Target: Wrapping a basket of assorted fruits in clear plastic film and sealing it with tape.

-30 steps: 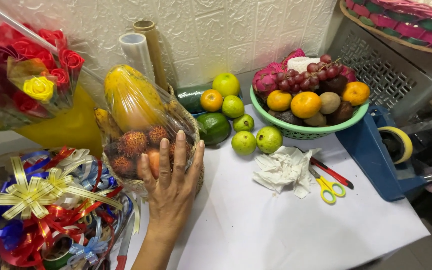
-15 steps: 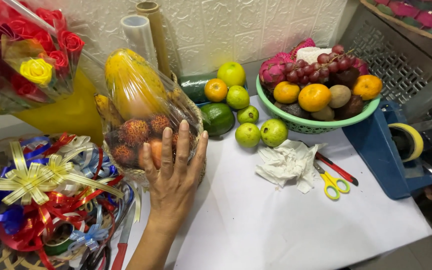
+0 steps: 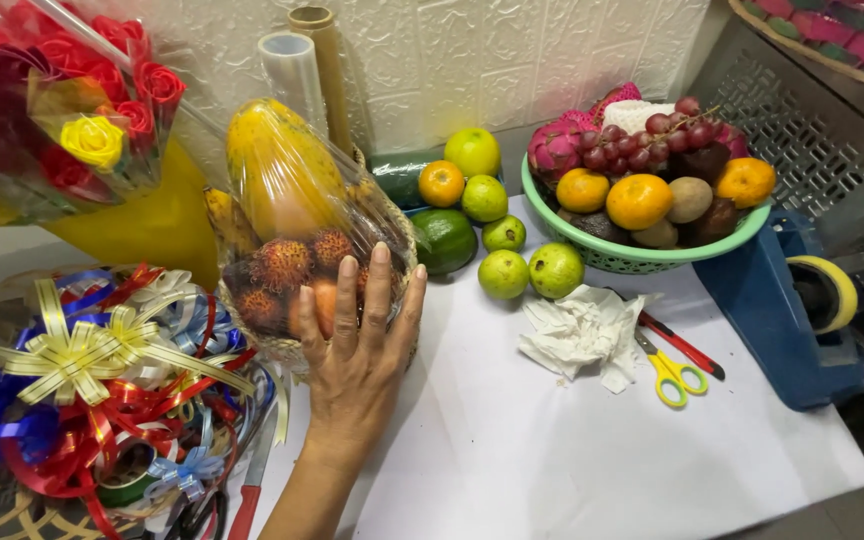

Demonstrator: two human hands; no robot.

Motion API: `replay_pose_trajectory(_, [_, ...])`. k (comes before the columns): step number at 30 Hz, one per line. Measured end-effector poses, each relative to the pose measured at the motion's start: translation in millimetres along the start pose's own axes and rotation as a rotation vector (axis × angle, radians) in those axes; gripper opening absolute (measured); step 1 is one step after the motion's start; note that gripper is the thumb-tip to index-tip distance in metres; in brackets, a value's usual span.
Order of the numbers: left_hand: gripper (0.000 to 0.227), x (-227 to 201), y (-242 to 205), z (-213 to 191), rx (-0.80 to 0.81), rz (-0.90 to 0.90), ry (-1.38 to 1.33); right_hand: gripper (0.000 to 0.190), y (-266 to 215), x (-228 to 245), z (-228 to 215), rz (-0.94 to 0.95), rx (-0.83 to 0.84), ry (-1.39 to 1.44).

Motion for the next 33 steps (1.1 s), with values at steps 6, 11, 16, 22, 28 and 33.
replay_pose_trajectory(6, [0.058,-0.4,-0.4,-0.3,-0.024,-0.011,-0.030,0.019,-28.5,246.6,213.4,-0.054,0.395,0.350])
replay_pose_trajectory(11, [0.051,-2.2,2.2,-2.3,-0.035,-0.009,0.007,0.064,-19.8,272.1,336.1,0.146,0.764,1.009])
replay_pose_trajectory(16, [0.048,-0.7,2.9,-1.4,-0.042,-0.009,-0.024,0.064,-20.1,288.1,371.2,0.356,0.852,1.270])
replay_pose_trajectory(22, [0.050,-2.8,-1.0,0.0,0.006,-0.005,-0.026,0.051,-30.6,284.6,389.7,0.480,0.929,1.218])
replay_pose_trajectory(28, [0.051,-1.6,-1.8,1.3,0.027,0.005,0.003,0.043,-25.9,276.1,400.7,0.513,0.984,1.029])
replay_pose_trajectory(33, [0.055,-1.9,-4.0,0.8,0.063,0.011,-0.039,0.052,-19.9,281.2,398.6,0.585,1.114,0.854])
Point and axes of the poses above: each hand's wrist, its own y-axis towards the middle knuckle, its own z-axis out of the palm, x = y × z, the point moved 3 cm from there along y, towards the middle knuckle, and after that the axes turned 2 degrees about -x, right-handed, at the moved point
